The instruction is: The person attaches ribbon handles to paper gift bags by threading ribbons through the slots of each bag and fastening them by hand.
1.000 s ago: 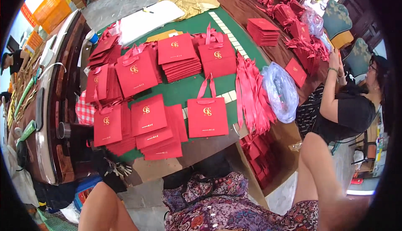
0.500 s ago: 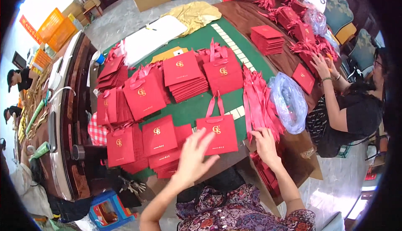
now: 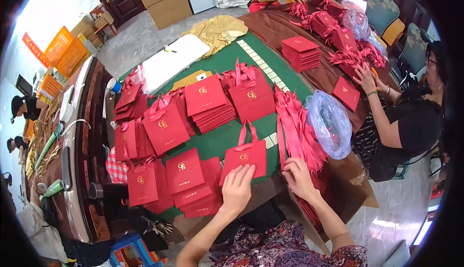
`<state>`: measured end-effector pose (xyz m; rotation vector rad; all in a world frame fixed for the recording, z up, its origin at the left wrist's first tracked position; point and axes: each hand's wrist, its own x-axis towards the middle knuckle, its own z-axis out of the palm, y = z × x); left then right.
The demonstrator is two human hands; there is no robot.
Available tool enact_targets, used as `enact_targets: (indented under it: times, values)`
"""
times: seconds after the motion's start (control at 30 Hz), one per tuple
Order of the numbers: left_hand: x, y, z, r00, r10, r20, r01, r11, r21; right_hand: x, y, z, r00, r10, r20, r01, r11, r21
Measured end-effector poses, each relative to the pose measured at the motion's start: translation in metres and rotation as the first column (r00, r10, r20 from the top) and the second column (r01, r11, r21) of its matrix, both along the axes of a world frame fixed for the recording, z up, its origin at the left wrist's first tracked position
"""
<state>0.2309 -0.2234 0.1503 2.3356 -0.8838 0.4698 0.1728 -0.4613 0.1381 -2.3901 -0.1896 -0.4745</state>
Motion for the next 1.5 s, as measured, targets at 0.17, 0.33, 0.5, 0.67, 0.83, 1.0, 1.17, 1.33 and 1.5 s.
enact_targets:
  times: [0.17, 0.33, 0.5, 0.67, 0.83, 1.0, 1.17, 1.33, 1.5]
  values:
    - [-0.031, -0.005, 0.02, 0.848, 0.26, -0.461, -0.479, 0.748, -0.459, -0.005, 0.024, 0.02, 0.997, -0.071, 0.022, 0.061, 0.951, 0.303]
    - [-0.073, -0.01, -0.01, 0.458, -0.521, -0.721, -0.825, 0.052, -0.562, 0.008, 0.047, 0.028, 0.994, -0.067, -0.086, 0.087, 0.965, 0.249]
    - [-0.11, 0.023, -0.034, -0.105, -0.882, -0.46, -0.96, 0.211, -0.185, 0.013, 0.057, 0.006, 0.988, -0.015, -0.152, 0.036, 0.99, 0.139]
    - [-0.069, 0.015, 0.032, 0.274, -0.428, -0.861, -0.291, 0.816, -0.499, 0.015, 0.056, -0.001, 0.985, -0.068, -0.157, 0.094, 0.982, 0.162]
    - [0.011, -0.024, 0.001, 0.938, 0.04, -0.344, -0.077, 0.992, -0.095, 0.025, 0.054, -0.002, 0.969, -0.115, -0.221, 0.161, 0.966, 0.204]
    - [0.021, -0.034, -0.017, 0.964, 0.094, -0.25, -0.059, 0.987, 0.147, 0.035, 0.054, -0.009, 0.946, -0.138, -0.292, 0.213, 0.947, 0.241]
    - [0.023, -0.03, -0.008, 0.946, 0.114, -0.303, -0.081, 0.99, 0.119, 0.038, 0.054, -0.007, 0.933, -0.107, -0.343, 0.186, 0.96, 0.208]
    - [0.025, -0.014, -0.012, 0.879, 0.076, -0.47, -0.063, 0.997, 0.044, 0.035, 0.061, -0.011, 0.916, -0.081, -0.394, 0.188, 0.952, 0.24]
    - [0.02, -0.007, -0.02, 0.822, 0.068, -0.566, -0.074, 0.997, 0.012, 0.034, 0.066, -0.008, 0.91, -0.099, -0.402, 0.206, 0.95, 0.234]
